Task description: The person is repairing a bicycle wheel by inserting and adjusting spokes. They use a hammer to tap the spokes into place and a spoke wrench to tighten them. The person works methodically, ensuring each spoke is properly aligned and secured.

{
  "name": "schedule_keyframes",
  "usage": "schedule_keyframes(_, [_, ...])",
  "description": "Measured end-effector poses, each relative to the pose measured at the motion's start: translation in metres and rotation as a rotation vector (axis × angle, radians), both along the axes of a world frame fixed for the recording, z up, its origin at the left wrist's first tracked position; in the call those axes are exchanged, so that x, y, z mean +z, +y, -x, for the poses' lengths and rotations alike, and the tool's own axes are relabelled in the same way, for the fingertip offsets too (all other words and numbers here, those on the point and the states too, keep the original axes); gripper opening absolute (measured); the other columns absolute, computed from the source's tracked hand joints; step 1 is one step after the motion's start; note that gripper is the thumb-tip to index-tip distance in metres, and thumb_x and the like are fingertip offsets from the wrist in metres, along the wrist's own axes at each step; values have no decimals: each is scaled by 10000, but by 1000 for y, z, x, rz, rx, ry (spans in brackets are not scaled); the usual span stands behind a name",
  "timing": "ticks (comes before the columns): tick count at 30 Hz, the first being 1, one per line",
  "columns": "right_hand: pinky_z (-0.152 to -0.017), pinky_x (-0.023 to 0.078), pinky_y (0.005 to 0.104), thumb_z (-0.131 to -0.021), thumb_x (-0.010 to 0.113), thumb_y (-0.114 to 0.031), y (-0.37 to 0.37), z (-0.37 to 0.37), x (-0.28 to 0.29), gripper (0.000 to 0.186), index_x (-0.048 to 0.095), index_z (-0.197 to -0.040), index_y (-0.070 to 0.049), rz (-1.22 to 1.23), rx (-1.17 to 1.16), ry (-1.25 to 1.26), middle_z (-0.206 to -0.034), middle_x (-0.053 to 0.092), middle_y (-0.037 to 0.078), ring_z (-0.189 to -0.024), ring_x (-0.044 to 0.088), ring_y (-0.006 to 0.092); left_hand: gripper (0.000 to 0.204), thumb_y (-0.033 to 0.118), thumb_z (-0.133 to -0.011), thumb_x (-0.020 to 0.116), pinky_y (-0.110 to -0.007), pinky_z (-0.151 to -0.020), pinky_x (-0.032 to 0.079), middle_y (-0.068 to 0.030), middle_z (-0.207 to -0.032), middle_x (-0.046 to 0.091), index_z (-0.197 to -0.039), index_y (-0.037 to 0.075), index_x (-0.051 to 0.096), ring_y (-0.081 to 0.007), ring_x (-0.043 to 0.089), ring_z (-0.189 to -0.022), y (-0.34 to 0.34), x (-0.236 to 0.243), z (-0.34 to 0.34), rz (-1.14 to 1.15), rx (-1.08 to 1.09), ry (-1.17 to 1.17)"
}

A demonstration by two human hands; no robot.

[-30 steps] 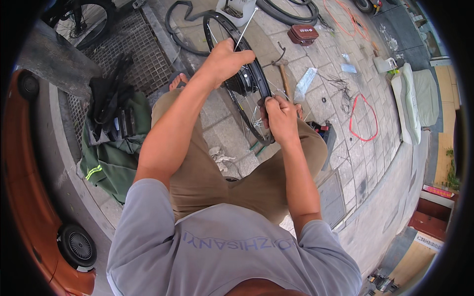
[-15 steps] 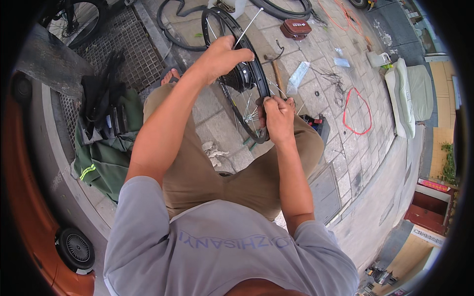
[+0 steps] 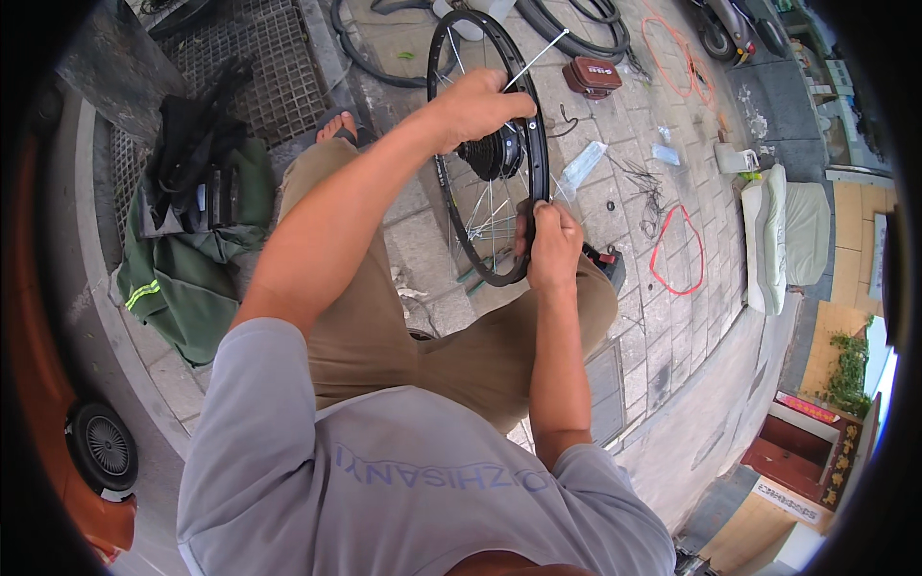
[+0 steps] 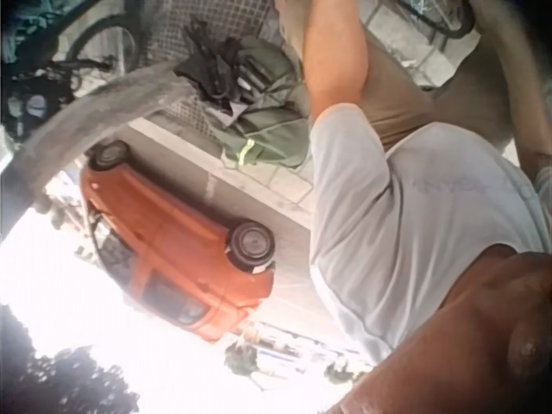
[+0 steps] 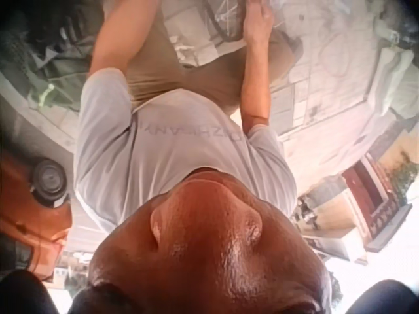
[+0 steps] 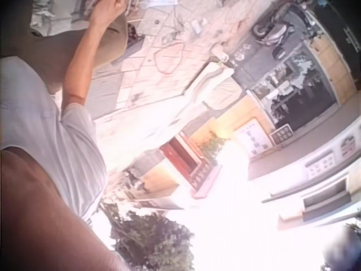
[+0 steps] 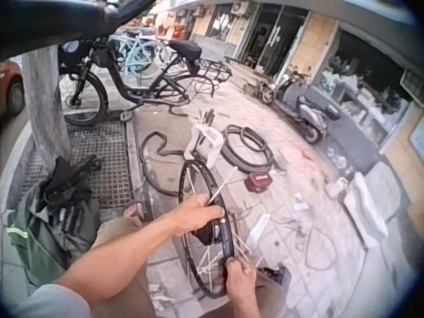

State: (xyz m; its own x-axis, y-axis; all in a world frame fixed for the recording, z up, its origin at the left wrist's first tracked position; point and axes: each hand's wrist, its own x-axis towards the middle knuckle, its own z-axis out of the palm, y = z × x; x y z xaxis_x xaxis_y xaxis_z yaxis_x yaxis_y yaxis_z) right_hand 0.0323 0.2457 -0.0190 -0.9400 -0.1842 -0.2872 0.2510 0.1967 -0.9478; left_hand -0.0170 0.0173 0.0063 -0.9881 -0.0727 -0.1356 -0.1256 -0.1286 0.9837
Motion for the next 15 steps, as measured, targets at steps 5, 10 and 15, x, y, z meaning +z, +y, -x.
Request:
schedule_keyframes(5, [-454, 391, 263, -985, 531, -203, 4, 0, 3, 272, 654, -867, 8, 28, 8, 9, -661, 595, 45, -490, 497, 110, 247, 241, -887, 713, -249, -441, 251, 39, -678, 477, -933, 19, 614, -45, 376, -516, 2, 1, -2, -30, 8, 46])
schedule_keyframes(10, [-453, 365, 242, -985, 555, -225, -11, -10, 9, 297, 664, -828, 2, 30, 49, 18, -640, 590, 14, -486, 486, 68, 200, 216, -897, 699, -254, -440, 213, 49, -672, 457, -870, 74, 560, -38, 351, -523, -12, -4, -18, -39, 68, 13])
schedule_keyframes(15, [-474, 376, 243, -971, 584, -213, -29, -26, 9, 273, 648, -794, -14, -15, 109, -7, -631, 573, -11, -515, 484, 49, 185, 207, -905, 691, -242, -444, 193, 68, -664, 440, -886, 75, 562, -29, 343, -519, -33, -5, -46, -113, 113, -38])
